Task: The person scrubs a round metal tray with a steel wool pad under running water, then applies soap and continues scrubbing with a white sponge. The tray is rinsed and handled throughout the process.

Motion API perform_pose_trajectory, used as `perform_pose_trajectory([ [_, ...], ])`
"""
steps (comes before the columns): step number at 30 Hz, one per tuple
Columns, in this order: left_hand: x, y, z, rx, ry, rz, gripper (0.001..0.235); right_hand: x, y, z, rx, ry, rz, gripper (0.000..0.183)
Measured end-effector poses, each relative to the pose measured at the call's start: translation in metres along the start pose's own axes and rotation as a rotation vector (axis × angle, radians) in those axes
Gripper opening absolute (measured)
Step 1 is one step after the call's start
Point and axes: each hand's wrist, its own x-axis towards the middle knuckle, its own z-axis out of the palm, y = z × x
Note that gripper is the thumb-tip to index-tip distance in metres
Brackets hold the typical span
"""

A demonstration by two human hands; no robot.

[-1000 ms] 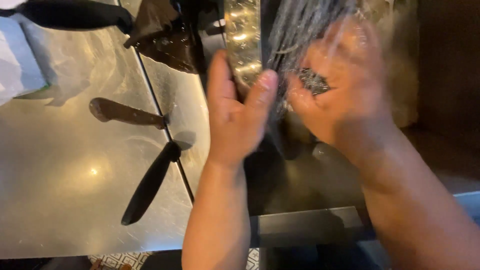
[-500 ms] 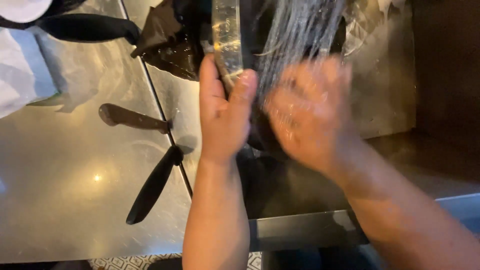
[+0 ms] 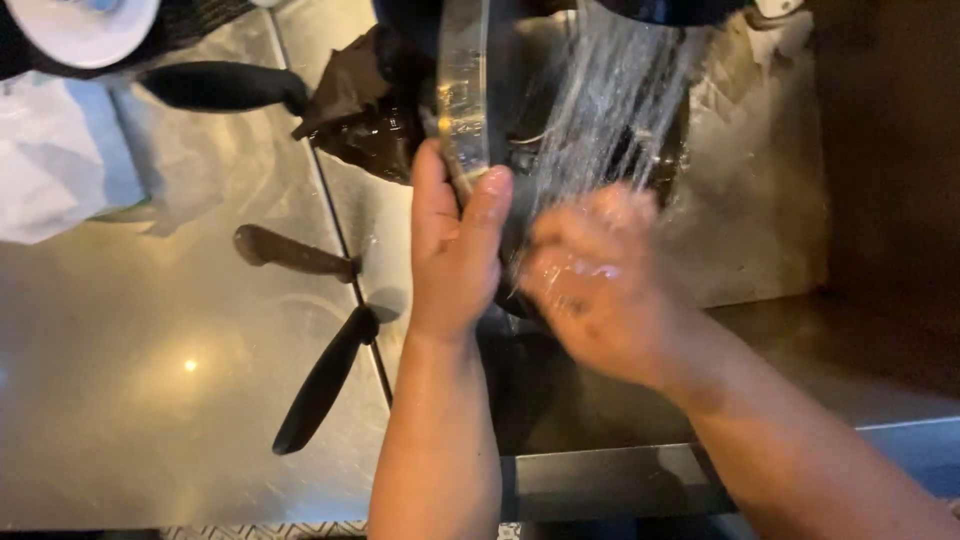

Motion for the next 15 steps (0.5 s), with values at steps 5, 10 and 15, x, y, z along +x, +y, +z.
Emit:
perform_pose_trajectory([
  [5, -0.006, -0.003, 0.011, -0.106, -0.035, -0.008, 0.026, 0.001, 0.009, 0.000, -0.020, 0.167, 0.026, 0.008],
  [10, 0.001, 0.002, 0.002, -0.082, -0.007, -0.024, 0.015, 0.008, 0.007, 0.006, -0.019, 0.087, -0.031, 0.018],
  [15, 0.001, 0.004, 0.008, -0.116, -0.034, -0.004, 0.016, 0.002, 0.003, 0.000, 0.049, 0.080, 0.025, 0.013],
])
